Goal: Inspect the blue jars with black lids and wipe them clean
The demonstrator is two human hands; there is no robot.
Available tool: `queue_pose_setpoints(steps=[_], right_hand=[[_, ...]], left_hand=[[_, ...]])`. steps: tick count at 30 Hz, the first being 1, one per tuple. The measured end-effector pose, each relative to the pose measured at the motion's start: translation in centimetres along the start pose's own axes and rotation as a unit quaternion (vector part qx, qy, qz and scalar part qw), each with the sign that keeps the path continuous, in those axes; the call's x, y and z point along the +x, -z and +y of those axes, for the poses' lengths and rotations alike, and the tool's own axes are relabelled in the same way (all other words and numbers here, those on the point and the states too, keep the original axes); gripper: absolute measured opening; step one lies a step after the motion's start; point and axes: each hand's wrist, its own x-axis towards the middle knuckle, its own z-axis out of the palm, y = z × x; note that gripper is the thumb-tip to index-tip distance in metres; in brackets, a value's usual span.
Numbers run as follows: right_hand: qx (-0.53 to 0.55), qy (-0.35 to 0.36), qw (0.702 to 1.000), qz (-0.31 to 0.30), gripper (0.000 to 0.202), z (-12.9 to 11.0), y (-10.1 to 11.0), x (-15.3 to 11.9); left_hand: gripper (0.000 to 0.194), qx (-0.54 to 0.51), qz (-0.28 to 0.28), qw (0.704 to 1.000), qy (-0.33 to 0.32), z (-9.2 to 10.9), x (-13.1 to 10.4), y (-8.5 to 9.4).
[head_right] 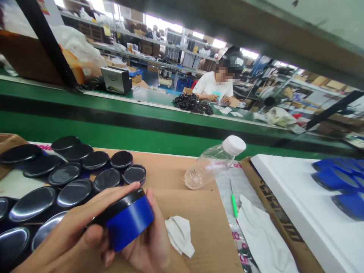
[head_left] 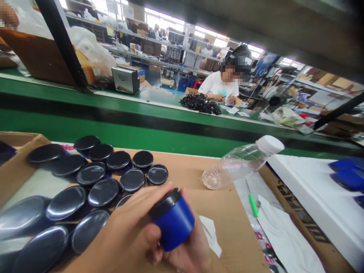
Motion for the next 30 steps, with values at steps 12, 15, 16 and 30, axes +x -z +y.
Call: queue_pose_setpoints(steps=[12, 15, 16, 30], right_hand=[[-0.606, 0.228, 0.694, 0.316, 0.057, -7.5, 3.3, 5.7], [-0.656, 0.187, 0.629, 0.373, 0.045, -10.4, 5.4, 11.5], [-0.668, 0.165, 0.612, 0.39, 0.042, -11.2, 5.9, 13.2], [-0.732, 0.031, 0.669, 0.126, 0.083, -5.6, 3.4, 3.2]], left_hand=[[0.053, 0.449, 0.087, 0.878, -0.142, -5.3, 0.5, -2.6], [0.054, 0.453, 0.091, 0.878, -0.129, -5.9, 0.3, -2.8], [0.054, 0.449, 0.093, 0.881, -0.122, -6.0, 0.4, -2.7], [0.072, 0.396, 0.113, 0.908, -0.081, -6.9, 0.4, -2.3]])
